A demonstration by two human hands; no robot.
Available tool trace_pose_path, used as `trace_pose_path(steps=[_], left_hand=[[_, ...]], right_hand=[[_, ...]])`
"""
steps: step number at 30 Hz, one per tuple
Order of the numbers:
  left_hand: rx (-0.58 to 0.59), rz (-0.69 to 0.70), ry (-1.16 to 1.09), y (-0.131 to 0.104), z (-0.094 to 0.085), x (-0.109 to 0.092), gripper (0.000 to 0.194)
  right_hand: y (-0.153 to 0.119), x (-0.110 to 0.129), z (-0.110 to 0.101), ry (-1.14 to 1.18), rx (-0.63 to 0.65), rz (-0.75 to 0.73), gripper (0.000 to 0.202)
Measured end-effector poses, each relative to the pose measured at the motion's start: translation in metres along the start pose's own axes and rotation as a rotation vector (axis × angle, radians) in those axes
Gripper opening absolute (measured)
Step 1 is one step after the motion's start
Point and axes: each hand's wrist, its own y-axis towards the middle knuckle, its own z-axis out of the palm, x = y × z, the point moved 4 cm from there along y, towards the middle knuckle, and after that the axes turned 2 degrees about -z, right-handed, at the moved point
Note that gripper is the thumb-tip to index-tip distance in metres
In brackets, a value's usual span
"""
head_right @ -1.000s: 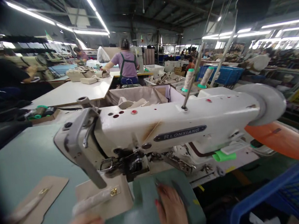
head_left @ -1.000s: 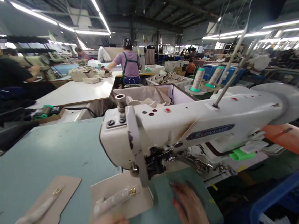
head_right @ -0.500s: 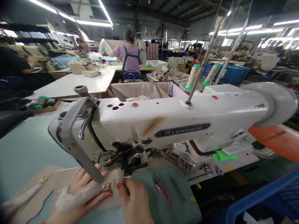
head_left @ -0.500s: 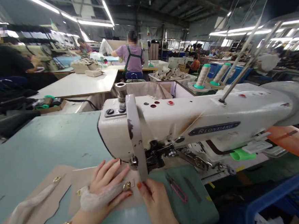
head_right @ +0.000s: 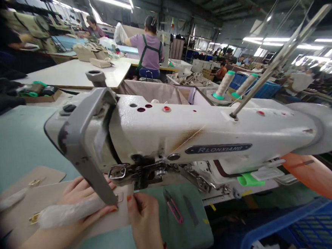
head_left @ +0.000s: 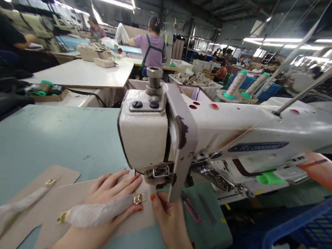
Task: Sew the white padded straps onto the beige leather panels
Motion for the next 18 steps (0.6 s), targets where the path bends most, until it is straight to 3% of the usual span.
trace_pose_path(steps=[8,13,15,18], left_hand=[[0.02,-0.015,-0.043,0.011,-0.009,0.002,0.045],[-0.074,0.047,-0.072,0.02,-0.019,0.004,0.036],[-0.065,0.088,-0.084,0.022,-0.015,0.007,0.034],[0.049,0.102,-0.119,0.02,0.002,0.012,0.03]], right_hand=[[0.009,-0.004,-0.001,0.021,-0.004,0.007,0.045],[0.0,-0.005,-0.001,0.072,0.038,-0.038,0.04],[-0.007,-0.01,0.002,0.119,0.094,-0.017,0.039],[-0.015,-0.017,0.005,0.16,0.132,0.009,0.042]])
